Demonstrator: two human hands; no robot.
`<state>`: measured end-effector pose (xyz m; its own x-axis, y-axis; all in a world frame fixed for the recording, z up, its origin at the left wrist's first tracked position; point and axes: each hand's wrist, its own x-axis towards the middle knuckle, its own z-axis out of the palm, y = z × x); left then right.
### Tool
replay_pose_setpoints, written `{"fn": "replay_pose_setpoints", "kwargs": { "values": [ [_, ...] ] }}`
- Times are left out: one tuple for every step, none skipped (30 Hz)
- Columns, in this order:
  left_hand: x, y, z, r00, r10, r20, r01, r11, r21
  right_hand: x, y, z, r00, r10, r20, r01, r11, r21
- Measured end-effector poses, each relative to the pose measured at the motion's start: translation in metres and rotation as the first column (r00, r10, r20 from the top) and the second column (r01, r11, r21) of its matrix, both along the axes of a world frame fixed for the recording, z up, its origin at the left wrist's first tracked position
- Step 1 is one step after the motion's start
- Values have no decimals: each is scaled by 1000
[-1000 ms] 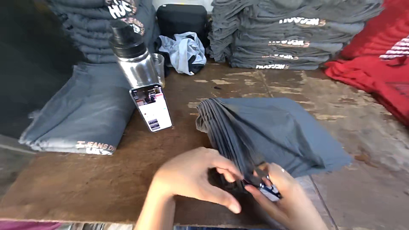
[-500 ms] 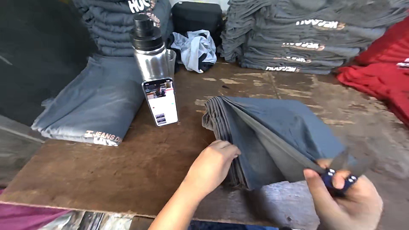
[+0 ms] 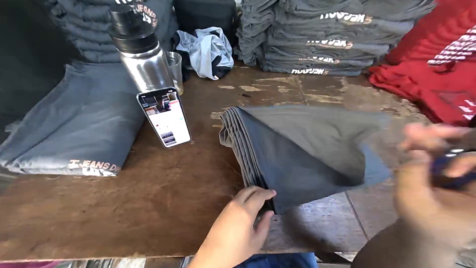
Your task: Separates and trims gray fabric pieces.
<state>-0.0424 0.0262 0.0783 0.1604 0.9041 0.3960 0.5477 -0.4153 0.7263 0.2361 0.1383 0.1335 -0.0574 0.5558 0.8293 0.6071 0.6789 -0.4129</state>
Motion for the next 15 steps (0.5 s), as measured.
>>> {"fn": "replay_pose_setpoints", "kwargs": {
  "values": [
    [3, -2, -3, 1000, -1, 10, 1, 1000, 2, 7, -1, 5, 999, 5, -34, -4, 1000, 5],
    [6, -4, -5, 1000, -4, 16, 4, 1000, 11, 8, -6, 7, 998, 45, -50, -45, 999, -7],
    [8, -6, -7, 1000, -7, 11, 6, 1000, 17, 5, -14, 5, 989, 133, -70, -135, 990, -36],
    [9, -7, -8, 1000, -5, -1, 5, 1000, 19, -4, -24, 0, 962, 256, -92, -264, 959, -102],
    [10, -8, -9, 1000, -3, -13, 3, 1000, 26, -14, -35, -9, 916, 387, -103, -400, 895, -198],
    [11, -8, -11, 1000, -1, -22, 2, 999, 39, -23, -44, -21, 866, 489, -107, -497, 817, -291],
    [12, -9, -11, 1000, -1, -28, 2, 999, 54, -31, -50, -35, 830, 551, -89, -542, 757, -365],
    [14, -10, -11, 1000, 1, -31, 2, 998, 66, -38, -55, -48, 816, 575, -56, -544, 732, -410],
    [15, -10, -11, 1000, 3, -29, -1, 997, 75, -43, -60, -59, 824, 567, -9, -514, 740, -434],
    [16, -11, -10, 1000, 3, -25, -1, 997, 80, -47, -65, -67, 844, 535, 39, -469, 770, -433],
    [17, -11, -9, 1000, 3, -20, -2, 997, 83, -50, -70, -73, 867, 494, 65, -428, 806, -408],
    [17, -11, -8, 1000, 0, -16, 1, 996, 84, -53, -72, -79, 884, 464, 62, -409, 830, -379],
    [17, -10, -7, 1000, -5, -14, 6, 996, 84, -54, -73, -84, 892, 449, 59, -402, 845, -351],
    [17, -10, -6, 1000, -11, -9, 11, 996, 84, -56, -73, -88, 896, 437, 72, -395, 861, -321],
    [17, -10, -6, 1000, -18, -4, 18, 996, 86, -56, -71, -91, 899, 429, 92, -387, 874, -293]
  ]
}}
